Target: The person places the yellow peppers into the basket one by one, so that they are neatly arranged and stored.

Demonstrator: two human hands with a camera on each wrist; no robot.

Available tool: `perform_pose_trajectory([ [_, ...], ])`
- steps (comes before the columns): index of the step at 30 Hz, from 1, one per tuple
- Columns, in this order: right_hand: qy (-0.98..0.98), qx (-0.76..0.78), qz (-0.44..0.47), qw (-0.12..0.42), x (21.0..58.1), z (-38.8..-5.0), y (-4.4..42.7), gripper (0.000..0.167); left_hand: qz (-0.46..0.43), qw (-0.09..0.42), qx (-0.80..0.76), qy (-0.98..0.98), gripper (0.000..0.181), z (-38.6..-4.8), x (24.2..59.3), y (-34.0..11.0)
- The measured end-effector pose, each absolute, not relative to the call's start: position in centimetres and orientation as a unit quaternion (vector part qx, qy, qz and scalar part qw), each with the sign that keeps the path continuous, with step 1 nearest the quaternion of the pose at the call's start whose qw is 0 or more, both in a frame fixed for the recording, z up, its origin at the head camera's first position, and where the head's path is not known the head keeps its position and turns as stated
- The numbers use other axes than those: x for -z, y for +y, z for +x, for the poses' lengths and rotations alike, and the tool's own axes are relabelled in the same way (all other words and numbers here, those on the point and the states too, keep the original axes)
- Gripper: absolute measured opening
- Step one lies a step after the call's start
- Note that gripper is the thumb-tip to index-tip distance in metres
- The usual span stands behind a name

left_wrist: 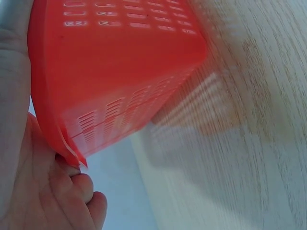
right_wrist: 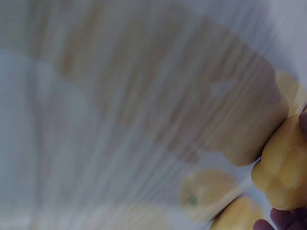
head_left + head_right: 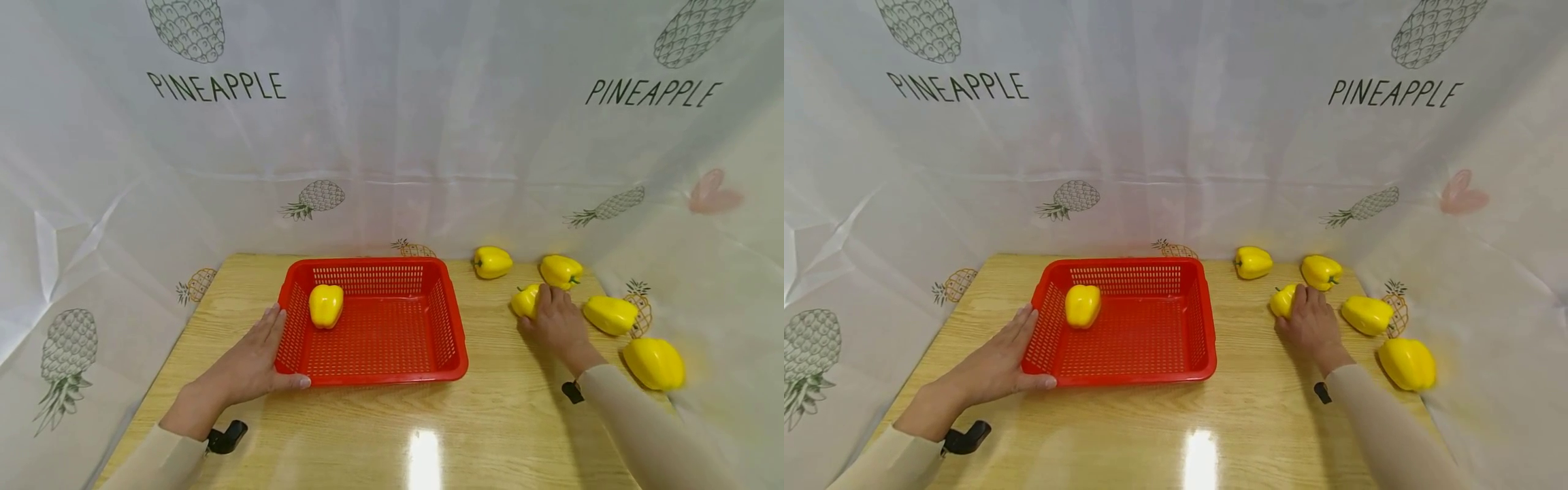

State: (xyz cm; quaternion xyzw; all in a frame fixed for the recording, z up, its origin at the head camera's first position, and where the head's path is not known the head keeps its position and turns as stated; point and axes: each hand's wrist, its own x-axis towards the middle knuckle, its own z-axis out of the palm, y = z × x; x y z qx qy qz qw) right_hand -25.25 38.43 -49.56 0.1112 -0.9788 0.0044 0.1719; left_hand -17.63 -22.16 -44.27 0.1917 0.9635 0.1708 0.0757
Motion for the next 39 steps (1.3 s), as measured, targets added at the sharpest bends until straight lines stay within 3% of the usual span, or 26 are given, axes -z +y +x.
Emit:
perform_pose_trajectory([
  [4, -0.974, -0.004, 0.108, 0.201, 49.9, -24.6, 36.6, 0.07, 0.193, 0.073, -0.172, 0.963, 0.141, -17.6, 44.2, -22.2],
  [14, -0.982, 0.03, 0.06, 0.178, 50.0, -23.8, 31.7, 0.079, 0.189, 0.075, -0.179, 0.963, 0.141, -17.4, 44.1, -22.4],
  [21, -0.995, 0.002, 0.027, 0.1, 48.3, -22.9, 31.1, 0.094, 0.188, 0.075, -0.183, 0.962, 0.141, -17.4, 44.4, -22.3],
  [29, -0.978, 0.051, 0.187, 0.073, 46.3, -22.5, 33.7, 0.121, 0.187, 0.076, -0.189, 0.961, 0.139, -17.3, 44.5, -22.4],
  [39, -0.953, 0.123, 0.274, 0.041, 45.6, -24.1, 35.0, 0.121, 0.19, 0.075, -0.183, 0.962, 0.142, -17.6, 44.6, -22.2],
])
